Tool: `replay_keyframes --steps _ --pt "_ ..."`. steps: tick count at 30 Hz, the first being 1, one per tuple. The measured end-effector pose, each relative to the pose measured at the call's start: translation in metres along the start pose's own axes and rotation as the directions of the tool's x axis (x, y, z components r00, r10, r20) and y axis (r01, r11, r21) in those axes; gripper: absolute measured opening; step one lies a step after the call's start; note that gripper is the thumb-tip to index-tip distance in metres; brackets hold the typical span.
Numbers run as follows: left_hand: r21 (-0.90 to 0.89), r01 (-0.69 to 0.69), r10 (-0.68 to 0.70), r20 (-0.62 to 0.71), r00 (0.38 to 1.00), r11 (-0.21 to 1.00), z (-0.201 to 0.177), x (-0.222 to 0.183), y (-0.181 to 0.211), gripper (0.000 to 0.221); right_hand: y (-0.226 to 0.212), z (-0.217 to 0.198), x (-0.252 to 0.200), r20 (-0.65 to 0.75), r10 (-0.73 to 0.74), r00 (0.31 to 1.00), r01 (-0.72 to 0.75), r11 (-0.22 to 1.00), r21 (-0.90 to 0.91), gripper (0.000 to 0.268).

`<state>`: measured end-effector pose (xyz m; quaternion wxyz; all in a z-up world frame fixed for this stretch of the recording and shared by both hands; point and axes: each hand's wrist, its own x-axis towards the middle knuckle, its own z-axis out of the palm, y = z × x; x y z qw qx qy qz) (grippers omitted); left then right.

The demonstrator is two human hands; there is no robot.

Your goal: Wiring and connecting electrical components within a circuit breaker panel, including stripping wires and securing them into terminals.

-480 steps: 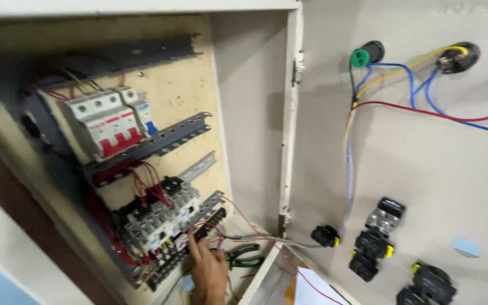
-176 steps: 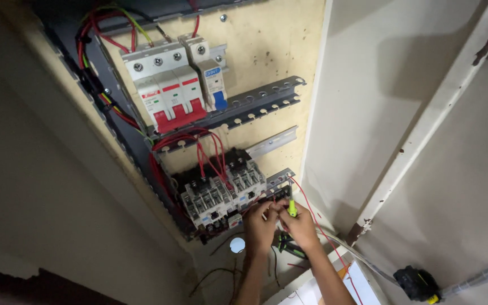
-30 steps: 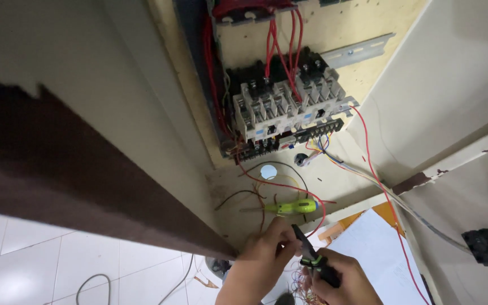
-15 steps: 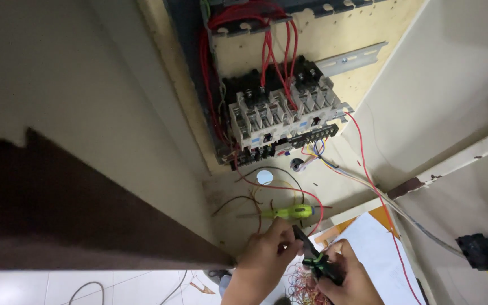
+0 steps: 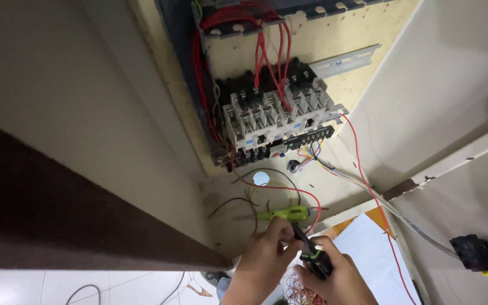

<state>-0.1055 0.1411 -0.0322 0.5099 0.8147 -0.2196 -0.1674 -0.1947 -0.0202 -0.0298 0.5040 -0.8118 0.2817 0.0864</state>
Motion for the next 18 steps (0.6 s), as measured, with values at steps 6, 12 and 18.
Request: replay_keyframes --steps 6,12,18 --pt "0.124 -0.040 0.049 -0.069 0.996 0.991 0.011 0.006 -0.008 0.015 0.026 0.015 0.033 -0.090 -0.185 0.979 0.199 0.961 0.190 0.055" --pt "0.464 0.121 0.142 -0.491 0.860 0.877 0.009 0.049 -0.035 0.031 0.018 0.012 0.036 -0.064 -0.069 0.996 0.085 0.954 0.286 0.050" --pt "0.127 0.063 -0.034 -0.220 0.975 0.990 -0.005 0.076 0.005 0.063 0.029 0.006 0.037 -0.084 -0.080 0.993 0.108 0.898 0.427 0.039"
